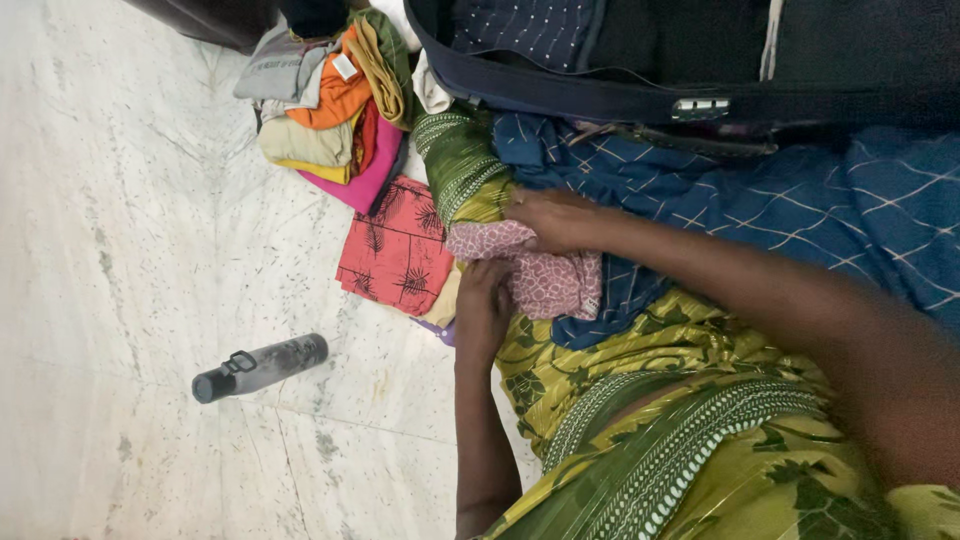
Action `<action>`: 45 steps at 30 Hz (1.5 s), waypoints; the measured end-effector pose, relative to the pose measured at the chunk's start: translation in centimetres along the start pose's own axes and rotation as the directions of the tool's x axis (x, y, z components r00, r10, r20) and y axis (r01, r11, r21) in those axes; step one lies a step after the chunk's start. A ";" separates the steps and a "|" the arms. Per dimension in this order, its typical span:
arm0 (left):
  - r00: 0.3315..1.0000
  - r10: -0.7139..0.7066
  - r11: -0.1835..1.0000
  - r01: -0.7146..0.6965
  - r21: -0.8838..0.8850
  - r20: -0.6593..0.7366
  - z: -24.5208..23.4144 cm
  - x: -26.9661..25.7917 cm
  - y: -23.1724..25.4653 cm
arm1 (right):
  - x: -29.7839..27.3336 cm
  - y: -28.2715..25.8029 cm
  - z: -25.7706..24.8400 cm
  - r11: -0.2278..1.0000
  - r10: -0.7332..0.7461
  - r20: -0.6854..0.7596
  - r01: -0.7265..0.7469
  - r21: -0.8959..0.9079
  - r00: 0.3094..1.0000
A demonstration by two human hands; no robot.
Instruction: The person packs a suitcase by folding various clothes such as jeans, shirts, and towels and placing them inside.
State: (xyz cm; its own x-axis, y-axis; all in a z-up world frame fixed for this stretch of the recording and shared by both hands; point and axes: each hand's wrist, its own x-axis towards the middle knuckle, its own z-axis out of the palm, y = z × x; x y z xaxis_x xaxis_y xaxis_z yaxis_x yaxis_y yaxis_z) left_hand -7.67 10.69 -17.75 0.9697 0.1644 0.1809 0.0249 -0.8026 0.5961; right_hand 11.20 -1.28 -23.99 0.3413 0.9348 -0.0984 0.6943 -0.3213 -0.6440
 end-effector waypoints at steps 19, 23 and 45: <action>0.997 0.014 0.989 -0.024 -0.144 -0.071 8.1 5.1 2.9 | -8.0 3.0 -24.7 0.954 0.096 -0.453 -0.212 -0.213 0.886; 0.997 0.060 0.991 -0.053 -0.122 0.049 12.0 6.2 0.8 | -8.3 8.7 -24.2 0.908 0.223 -0.415 -0.344 -0.242 0.882; 0.973 -0.087 0.968 0.133 -0.214 0.213 12.2 8.1 -1.3 | 0.8 21.0 -13.1 0.833 0.547 0.190 -0.509 -0.216 0.815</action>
State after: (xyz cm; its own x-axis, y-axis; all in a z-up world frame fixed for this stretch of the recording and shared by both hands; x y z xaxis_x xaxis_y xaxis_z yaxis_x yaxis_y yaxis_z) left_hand 3.17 6.03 -26.60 0.9933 0.1071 -0.0425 0.1010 -0.6317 0.7686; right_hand 34.37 -9.30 -27.62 0.5375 0.6152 -0.5767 0.5422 -0.7759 -0.3225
